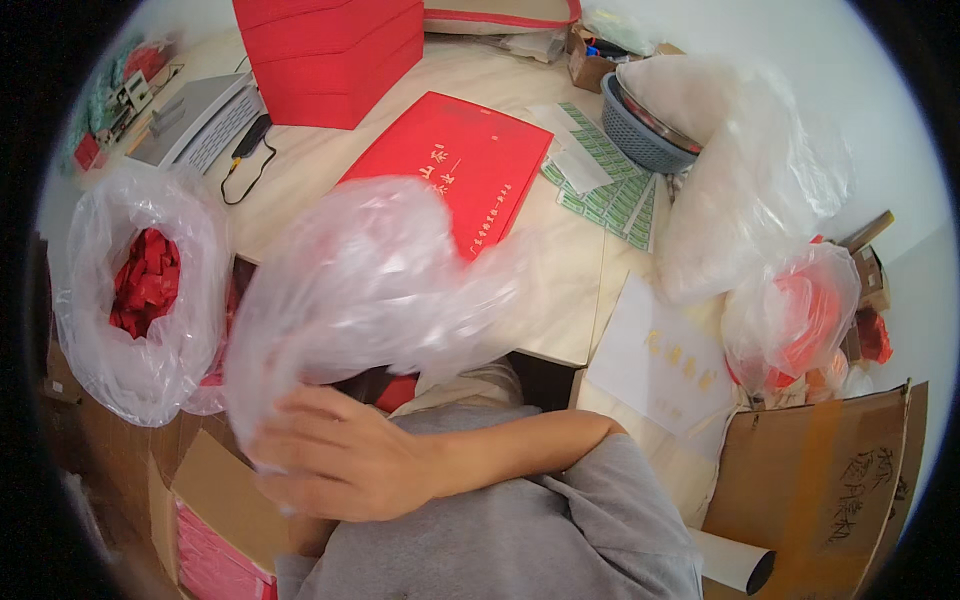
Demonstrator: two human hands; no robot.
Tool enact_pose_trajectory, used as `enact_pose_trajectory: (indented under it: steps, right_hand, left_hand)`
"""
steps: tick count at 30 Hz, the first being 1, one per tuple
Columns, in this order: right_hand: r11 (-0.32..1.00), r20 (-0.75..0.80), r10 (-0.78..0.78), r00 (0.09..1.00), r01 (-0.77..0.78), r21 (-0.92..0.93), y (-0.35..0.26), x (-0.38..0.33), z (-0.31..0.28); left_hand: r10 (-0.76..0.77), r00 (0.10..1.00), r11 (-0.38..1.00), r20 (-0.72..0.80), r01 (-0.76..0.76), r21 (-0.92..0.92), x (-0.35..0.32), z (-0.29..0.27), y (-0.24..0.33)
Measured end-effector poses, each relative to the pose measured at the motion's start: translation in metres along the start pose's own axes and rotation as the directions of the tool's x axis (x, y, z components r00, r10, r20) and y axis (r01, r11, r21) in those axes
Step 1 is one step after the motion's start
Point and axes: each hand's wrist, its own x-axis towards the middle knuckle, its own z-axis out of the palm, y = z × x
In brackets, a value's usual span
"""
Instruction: The person applies glue to the side of a red cardboard box lid, presses the folded edge to secure it, and then closes the lid over a matching red base box.
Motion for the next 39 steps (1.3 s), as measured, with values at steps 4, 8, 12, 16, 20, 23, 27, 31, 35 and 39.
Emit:
enact_pose_trajectory:
  steps: [4,8,12,16,20,23,27,31,35,39]
  right_hand:
    - [0.833,-0.052,0.447,0.893,-0.437,-0.339,0.021,0.019,-0.007]
    - [0.761,0.267,0.646,0.715,-0.574,-0.301,0.034,-0.014,-0.015]
    - [0.711,0.345,0.699,0.627,-0.663,-0.235,0.029,-0.038,-0.027]
    - [0.709,-0.105,0.669,0.736,-0.674,-0.207,0.039,-0.06,-0.054]
    - [0.629,-0.138,0.561,0.816,-0.529,-0.569,0.054,-0.087,-0.096]
    - [0.595,-0.054,0.615,0.786,-0.509,-0.622,0.057,-0.113,-0.088]
    - [0.591,-0.2,0.624,0.755,-0.624,-0.511,0.066,-0.131,-0.072]
    - [0.595,-0.198,0.598,0.777,-0.596,-0.539,0.071,-0.135,-0.073]
    - [0.604,-0.193,0.6,0.776,-0.598,-0.527,0.069,-0.13,-0.076]
    - [0.631,-0.16,0.61,0.776,-0.599,-0.493,0.071,-0.138,-0.083]
  left_hand:
    - [-0.138,0.962,0.984,-0.237,0.106,-0.141,0.001,-0.044,0.001]
    - [-0.071,0.914,0.967,-0.4,0.162,0.198,0.015,-0.077,0.011]
    - [-0.117,0.837,0.917,-0.535,0.298,0.265,0.037,-0.085,0.034]
    - [0.001,0.848,0.653,-0.529,0.4,0.643,0.055,-0.126,0.021]
    - [0.055,0.993,0.095,-0.106,0.101,0.99,0.059,-0.156,-0.019]
    - [0.12,0.992,0.126,0.039,-0.054,0.991,0.078,-0.143,-0.052]
    - [0.038,0.999,0.609,-0.017,-0.01,0.793,0.108,-0.117,-0.08]
    - [-0.002,0.998,0.74,-0.07,0.049,0.671,0.121,-0.11,-0.096]
    - [0.041,0.998,0.768,-0.053,0.003,0.64,0.123,-0.089,-0.105]
    - [-0.008,0.997,0.817,-0.082,0.053,0.574,0.123,-0.089,-0.107]
